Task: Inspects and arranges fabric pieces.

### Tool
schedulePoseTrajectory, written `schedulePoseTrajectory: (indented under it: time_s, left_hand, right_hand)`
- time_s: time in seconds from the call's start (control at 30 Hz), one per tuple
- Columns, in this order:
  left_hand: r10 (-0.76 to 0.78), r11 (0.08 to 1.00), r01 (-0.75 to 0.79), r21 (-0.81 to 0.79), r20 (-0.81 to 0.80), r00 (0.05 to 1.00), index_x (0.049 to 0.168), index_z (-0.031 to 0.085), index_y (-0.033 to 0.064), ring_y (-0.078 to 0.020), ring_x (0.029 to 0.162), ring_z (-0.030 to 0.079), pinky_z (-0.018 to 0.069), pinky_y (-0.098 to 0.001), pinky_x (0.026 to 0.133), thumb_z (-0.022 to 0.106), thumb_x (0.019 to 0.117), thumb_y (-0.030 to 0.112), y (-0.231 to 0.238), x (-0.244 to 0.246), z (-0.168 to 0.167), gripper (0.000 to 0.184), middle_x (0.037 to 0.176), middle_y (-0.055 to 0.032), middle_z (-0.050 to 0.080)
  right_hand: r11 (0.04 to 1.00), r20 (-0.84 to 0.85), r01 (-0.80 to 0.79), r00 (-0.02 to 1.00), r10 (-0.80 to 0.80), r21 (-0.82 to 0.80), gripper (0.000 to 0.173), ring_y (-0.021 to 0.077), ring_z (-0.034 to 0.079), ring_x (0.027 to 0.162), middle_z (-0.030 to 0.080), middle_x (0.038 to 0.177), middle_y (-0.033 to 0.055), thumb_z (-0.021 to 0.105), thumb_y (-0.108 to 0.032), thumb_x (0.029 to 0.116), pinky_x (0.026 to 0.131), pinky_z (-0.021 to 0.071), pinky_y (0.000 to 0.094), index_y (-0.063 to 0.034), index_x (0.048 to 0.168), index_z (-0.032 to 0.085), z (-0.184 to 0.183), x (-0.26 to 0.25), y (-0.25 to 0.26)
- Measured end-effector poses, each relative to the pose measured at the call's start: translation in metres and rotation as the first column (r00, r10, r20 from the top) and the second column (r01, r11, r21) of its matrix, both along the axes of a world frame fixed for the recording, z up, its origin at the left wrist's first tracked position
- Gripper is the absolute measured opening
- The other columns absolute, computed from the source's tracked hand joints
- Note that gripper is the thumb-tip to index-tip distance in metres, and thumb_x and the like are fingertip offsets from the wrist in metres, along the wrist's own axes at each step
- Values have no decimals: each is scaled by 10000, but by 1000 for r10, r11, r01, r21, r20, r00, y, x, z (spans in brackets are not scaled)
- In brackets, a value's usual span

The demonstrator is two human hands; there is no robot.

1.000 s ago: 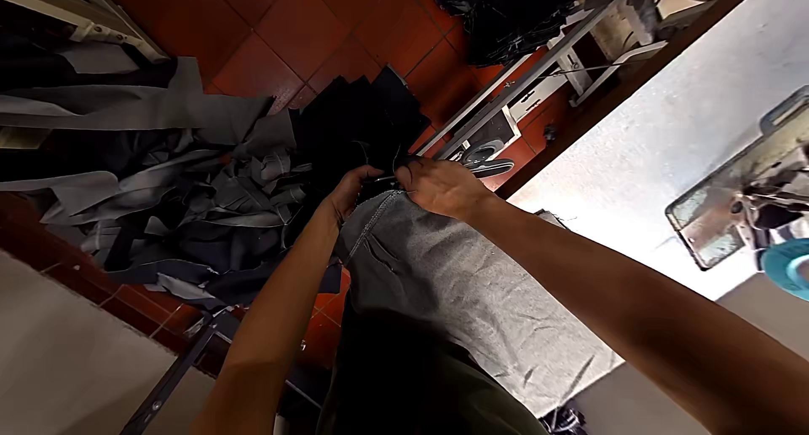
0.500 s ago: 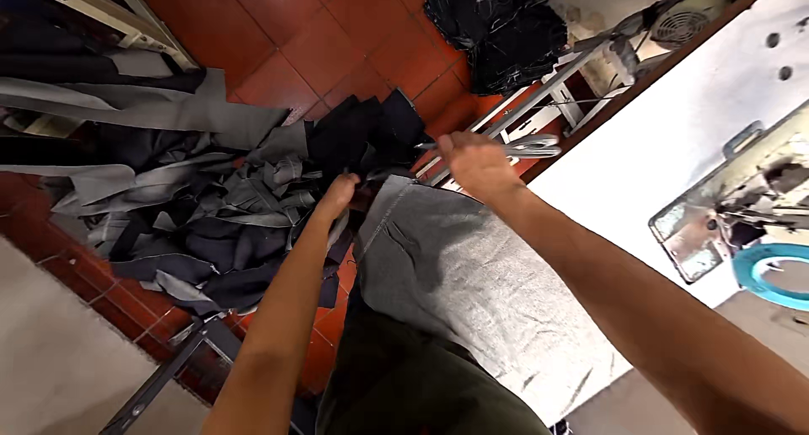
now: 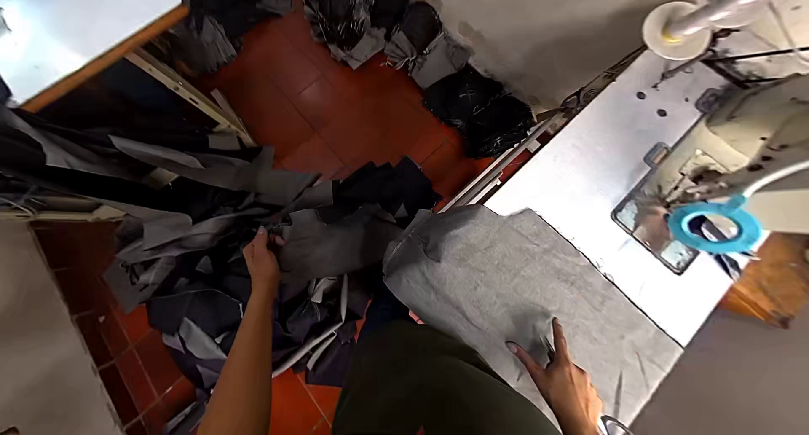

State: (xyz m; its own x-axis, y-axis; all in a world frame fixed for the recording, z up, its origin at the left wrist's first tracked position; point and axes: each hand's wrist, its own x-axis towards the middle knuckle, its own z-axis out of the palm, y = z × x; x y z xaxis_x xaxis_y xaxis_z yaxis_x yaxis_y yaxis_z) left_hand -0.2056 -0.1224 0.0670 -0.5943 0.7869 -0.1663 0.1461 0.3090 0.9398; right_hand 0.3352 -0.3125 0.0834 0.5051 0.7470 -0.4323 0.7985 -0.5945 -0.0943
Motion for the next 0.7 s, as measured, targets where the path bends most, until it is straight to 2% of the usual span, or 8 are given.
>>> schedulePoseTrajectory:
  time_s: [0.1, 0.23, 0.33, 0.4, 0.53, 0.6, 0.67, 0.7]
  left_hand:
    - [-114, 993, 117, 16, -132, 985, 792, 617, 69, -63, 698, 596, 521, -314, 738, 269, 1104, 291, -25, 1, 64, 517, 727, 36, 631]
    - [-233, 968, 249, 34, -248, 940, 781, 654, 58, -68, 691, 621, 528, -318, 721, 270, 1091, 278, -89, 7, 141, 540, 720, 22, 675]
    - [-326, 921, 368, 129, -261, 909, 1057, 704, -12, -106, 788, 717, 593, -326, 796, 266, 1061, 233, -137, 2, 168, 502, 844, -29, 758]
    - [-377, 879, 426, 213, -236, 896, 1159, 690, -10, -128, 859, 723, 593, -330, 854, 219, 1056, 217, -165, -4, 173, 533, 952, -40, 765]
    - [-355, 860, 434, 270, -295, 887, 1053, 684, 5, -63, 801, 724, 604, -273, 797, 234, 1060, 251, -217, -2, 180, 513, 832, 20, 758]
    - [-436, 790, 560, 250, -414, 799, 1056, 696, -12, -76, 835, 726, 607, -291, 829, 260, 1078, 311, -239, 4, 190, 544, 879, -4, 760]
    - [-514, 701, 675, 230, -493, 702, 1036, 730, 25, -82, 862, 724, 604, -305, 853, 274, 1093, 379, -257, 14, 193, 581, 913, 1, 764]
    - [-553, 658, 718, 225, -503, 664, 1029, 743, 47, -87, 875, 723, 603, -312, 860, 276, 1097, 401, -264, 22, 193, 590, 930, 5, 765]
  right_hand:
    - [996, 1, 34, 999, -34, 84, 1144, 545, 678, 760, 712, 860, 305, 788, -730, 713, 666, 495, 720, -265, 1636, 296, -23, 20, -7]
    - [998, -70, 53, 996, -49, 45, 1127, 533, 671, 1000, 700, 1106, 316, 775, -740, 730, 832, 501, 698, -304, 1639, 270, -16, 41, 25]
    - [997, -116, 81, 990, -78, 20, 1120, 511, 653, 1091, 672, 1222, 297, 774, -748, 724, 870, 501, 692, -358, 1635, 252, -10, 40, 26]
    - [996, -119, 91, 989, -89, 8, 1126, 498, 642, 1126, 653, 1268, 287, 763, -767, 717, 885, 507, 677, -383, 1634, 234, -11, 39, 21]
    - [996, -168, 32, 986, -19, 77, 1090, 510, 640, 1120, 651, 1234, 306, 766, -676, 796, 898, 500, 685, -218, 1636, 243, -5, 37, 11]
    - [963, -262, 11, 963, 61, 268, 927, 514, 659, 1041, 677, 1131, 315, 804, -555, 830, 880, 499, 699, -84, 1534, 428, 16, 18, -5]
    - [880, -388, -55, 884, 262, 471, 770, 405, 695, 879, 722, 997, 219, 865, -472, 792, 821, 545, 625, -18, 1359, 606, 44, -23, -33]
    - [833, -453, -86, 806, 380, 547, 762, 325, 700, 835, 735, 1030, 162, 881, -463, 766, 783, 572, 553, -26, 1338, 630, 59, -53, -52]
